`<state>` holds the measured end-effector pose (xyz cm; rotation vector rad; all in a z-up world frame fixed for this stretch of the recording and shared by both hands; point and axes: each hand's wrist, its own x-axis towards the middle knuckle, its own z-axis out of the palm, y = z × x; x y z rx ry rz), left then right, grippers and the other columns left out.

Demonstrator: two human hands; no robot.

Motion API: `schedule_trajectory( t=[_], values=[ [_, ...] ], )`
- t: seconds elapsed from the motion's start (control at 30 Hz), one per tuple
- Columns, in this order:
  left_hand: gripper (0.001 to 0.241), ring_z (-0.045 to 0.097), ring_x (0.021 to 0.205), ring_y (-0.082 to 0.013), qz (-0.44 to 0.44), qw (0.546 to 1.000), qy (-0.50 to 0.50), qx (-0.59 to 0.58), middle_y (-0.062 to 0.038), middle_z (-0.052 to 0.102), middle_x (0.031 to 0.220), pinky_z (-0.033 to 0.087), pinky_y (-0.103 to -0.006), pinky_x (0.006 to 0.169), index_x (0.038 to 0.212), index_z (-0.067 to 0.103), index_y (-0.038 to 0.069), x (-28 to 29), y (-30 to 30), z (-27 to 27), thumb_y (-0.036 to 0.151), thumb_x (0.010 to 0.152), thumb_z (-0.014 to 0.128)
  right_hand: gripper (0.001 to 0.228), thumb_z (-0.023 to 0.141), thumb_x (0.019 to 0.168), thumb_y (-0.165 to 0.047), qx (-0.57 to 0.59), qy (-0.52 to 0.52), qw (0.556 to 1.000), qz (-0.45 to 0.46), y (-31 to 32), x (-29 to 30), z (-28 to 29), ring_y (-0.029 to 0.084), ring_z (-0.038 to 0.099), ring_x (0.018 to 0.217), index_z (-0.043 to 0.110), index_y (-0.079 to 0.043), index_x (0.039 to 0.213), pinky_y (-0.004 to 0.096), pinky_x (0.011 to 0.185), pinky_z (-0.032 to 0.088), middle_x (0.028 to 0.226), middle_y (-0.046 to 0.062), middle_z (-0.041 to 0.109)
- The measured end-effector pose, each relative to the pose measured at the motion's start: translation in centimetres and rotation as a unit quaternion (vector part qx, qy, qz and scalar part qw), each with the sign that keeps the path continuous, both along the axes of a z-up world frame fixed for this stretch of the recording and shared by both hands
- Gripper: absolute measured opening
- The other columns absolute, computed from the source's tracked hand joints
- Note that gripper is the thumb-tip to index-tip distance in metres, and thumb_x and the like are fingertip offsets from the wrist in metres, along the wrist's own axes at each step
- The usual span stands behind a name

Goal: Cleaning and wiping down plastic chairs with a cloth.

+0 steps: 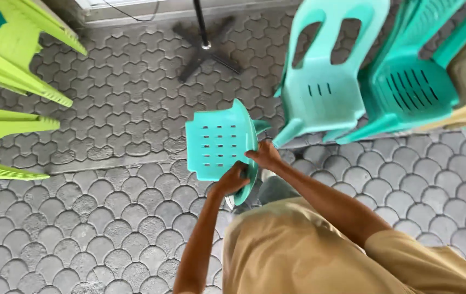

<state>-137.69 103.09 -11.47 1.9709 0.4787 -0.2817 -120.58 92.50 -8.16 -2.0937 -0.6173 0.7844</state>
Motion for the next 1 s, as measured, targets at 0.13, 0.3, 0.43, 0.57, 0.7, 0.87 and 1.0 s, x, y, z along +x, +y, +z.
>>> schedule_trajectory(
  t=[0.13,0.3,0.43,0.57,0.7,0.87,1.0],
  values=[
    [0.078,0.044,0.138,-0.0485,-0.083,0.995,0.021,0.045,-0.032,0.051,0.139,0.035,-0.0556,0.119,0.133,0.055,-0.009,0.6,-5.6,4.0,0.044,0.08,0.075,0.05,0.078,0.066,-0.038,-0.004,-0.015,1.0,0.01,-4.9,-0.1,-1.8,0.043,0.056,0.056,0.043,-0.003,0.059,0.056,0.056,0.04,0.055,0.022,0.045],
    [0.065,0.069,0.099,-0.0536,-0.02,0.954,0.128,0.27,-0.026,0.053,0.13,0.061,-0.0613,0.084,0.128,0.056,-0.004,1.7,-14.0,-11.0,0.039,0.083,0.074,0.038,0.075,0.07,-0.04,0.01,0.023,0.998,0.065,-11.8,0.2,-2.9,0.026,0.063,0.044,0.058,-0.011,0.052,0.038,0.051,0.049,0.045,0.01,0.058],
    [0.051,0.072,0.096,-0.0494,0.064,0.939,0.135,0.31,-0.024,0.058,0.123,0.061,-0.0589,0.081,0.128,0.054,-0.003,1.5,-25.2,-9.7,0.022,0.085,0.069,0.05,0.068,0.08,-0.05,-0.065,0.055,0.978,0.192,-19.3,2.7,-8.3,0.031,0.074,0.063,0.069,-0.002,0.068,0.048,0.064,0.054,0.057,0.014,0.068],
    [0.043,0.075,0.088,-0.0414,0.078,0.91,0.203,0.353,-0.02,0.058,0.124,0.061,-0.0541,0.075,0.127,0.054,-0.001,-0.6,-32.9,-14.9,0.02,0.089,0.06,0.05,0.071,0.085,-0.053,-0.079,0.097,0.962,0.241,-25.8,0.7,-11.0,0.025,0.076,0.063,0.069,-0.005,0.074,0.04,0.066,0.058,0.061,0.011,0.073],
    [0.051,0.075,0.093,-0.0396,0.108,0.887,0.222,0.39,-0.024,0.058,0.128,0.062,-0.0522,0.077,0.128,0.054,-0.002,-1.6,-40.2,-12.8,0.029,0.089,0.064,0.045,0.07,0.091,-0.048,-0.048,0.118,0.956,0.266,-31.5,-0.5,-8.2,0.022,0.076,0.061,0.067,-0.004,0.084,0.034,0.058,0.056,0.065,0.014,0.074],
    [0.051,0.074,0.091,-0.0431,0.097,0.911,0.181,0.357,-0.023,0.06,0.12,0.06,-0.0563,0.076,0.123,0.054,-0.003,-2.7,-45.9,-16.0,0.03,0.086,0.066,0.045,0.069,0.092,-0.042,-0.047,0.118,0.962,0.241,-38.8,-0.9,-11.2,0.019,0.075,0.058,0.071,0.002,0.098,0.029,0.051,0.056,0.067,0.013,0.075],
    [0.032,0.075,0.084,-0.0379,0.037,0.897,0.181,0.402,-0.015,0.062,0.1,0.055,-0.0526,0.072,0.112,0.063,-0.001,-4.0,-52.7,-14.4,0.019,0.088,0.06,0.04,0.074,0.089,-0.039,-0.052,0.235,0.962,0.128,-46.9,-2.2,-15.0,0.018,0.074,0.055,0.071,0.001,0.098,0.027,0.048,0.057,0.065,0.016,0.072]
  ],
)
